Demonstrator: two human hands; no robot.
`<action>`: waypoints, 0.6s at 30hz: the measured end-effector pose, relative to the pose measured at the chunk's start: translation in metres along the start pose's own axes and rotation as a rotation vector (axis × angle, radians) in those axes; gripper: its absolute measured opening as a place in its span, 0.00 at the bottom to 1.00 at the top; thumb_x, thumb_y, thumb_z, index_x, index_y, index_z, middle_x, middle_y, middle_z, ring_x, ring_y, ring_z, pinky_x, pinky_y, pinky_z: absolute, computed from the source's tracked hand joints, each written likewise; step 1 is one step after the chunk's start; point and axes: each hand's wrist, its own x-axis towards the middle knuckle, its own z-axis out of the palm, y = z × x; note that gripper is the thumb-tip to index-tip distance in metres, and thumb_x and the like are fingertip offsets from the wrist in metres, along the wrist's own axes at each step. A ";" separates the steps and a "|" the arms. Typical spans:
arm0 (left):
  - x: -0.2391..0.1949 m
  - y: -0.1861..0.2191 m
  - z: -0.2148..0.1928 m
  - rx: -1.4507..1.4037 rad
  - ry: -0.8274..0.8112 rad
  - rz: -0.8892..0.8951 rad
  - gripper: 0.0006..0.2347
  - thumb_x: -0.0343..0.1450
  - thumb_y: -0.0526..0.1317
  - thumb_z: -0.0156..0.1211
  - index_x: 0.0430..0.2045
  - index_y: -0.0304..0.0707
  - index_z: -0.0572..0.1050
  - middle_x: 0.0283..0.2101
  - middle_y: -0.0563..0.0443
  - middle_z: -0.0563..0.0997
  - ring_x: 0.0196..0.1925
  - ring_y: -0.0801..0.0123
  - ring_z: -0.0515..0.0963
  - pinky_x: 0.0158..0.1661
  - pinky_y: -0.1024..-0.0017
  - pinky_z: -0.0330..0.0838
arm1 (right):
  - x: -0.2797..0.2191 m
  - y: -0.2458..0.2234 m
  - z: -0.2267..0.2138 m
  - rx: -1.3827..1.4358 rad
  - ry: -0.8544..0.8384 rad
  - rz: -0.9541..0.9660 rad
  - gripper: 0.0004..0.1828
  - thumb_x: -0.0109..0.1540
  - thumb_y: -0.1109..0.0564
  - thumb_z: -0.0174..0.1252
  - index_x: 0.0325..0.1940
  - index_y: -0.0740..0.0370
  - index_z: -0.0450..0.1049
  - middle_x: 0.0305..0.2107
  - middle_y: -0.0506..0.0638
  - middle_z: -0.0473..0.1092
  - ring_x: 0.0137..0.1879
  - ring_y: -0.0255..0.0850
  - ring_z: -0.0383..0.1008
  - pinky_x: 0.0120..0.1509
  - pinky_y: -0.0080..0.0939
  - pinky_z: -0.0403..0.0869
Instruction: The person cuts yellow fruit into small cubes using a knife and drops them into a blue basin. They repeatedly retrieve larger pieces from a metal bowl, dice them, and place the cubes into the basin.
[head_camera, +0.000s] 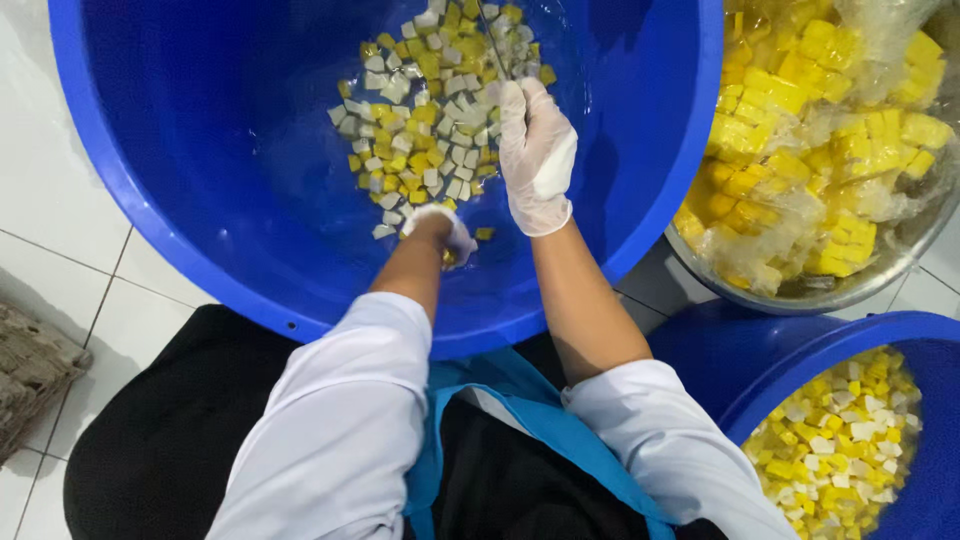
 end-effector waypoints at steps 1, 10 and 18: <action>-0.009 0.002 -0.014 -0.133 0.029 0.017 0.05 0.71 0.36 0.59 0.36 0.35 0.76 0.36 0.41 0.83 0.39 0.54 0.85 0.40 0.58 0.81 | 0.000 0.004 0.002 -0.003 0.012 -0.022 0.21 0.73 0.42 0.48 0.42 0.62 0.73 0.26 0.61 0.68 0.31 0.55 0.66 0.37 0.49 0.69; -0.188 0.050 -0.096 -1.711 0.147 0.973 0.12 0.71 0.48 0.60 0.37 0.38 0.73 0.35 0.40 0.82 0.34 0.53 0.84 0.29 0.60 0.77 | -0.008 0.009 0.012 0.189 -0.160 0.244 0.20 0.73 0.46 0.49 0.42 0.66 0.74 0.29 0.64 0.71 0.30 0.55 0.71 0.37 0.51 0.69; -0.212 0.033 -0.087 -2.105 0.411 1.277 0.23 0.74 0.56 0.46 0.41 0.29 0.72 0.40 0.32 0.80 0.40 0.46 0.82 0.33 0.63 0.80 | -0.078 -0.006 0.031 -0.001 -0.096 -0.214 0.18 0.71 0.47 0.55 0.50 0.66 0.76 0.37 0.64 0.77 0.44 0.56 0.81 0.44 0.51 0.76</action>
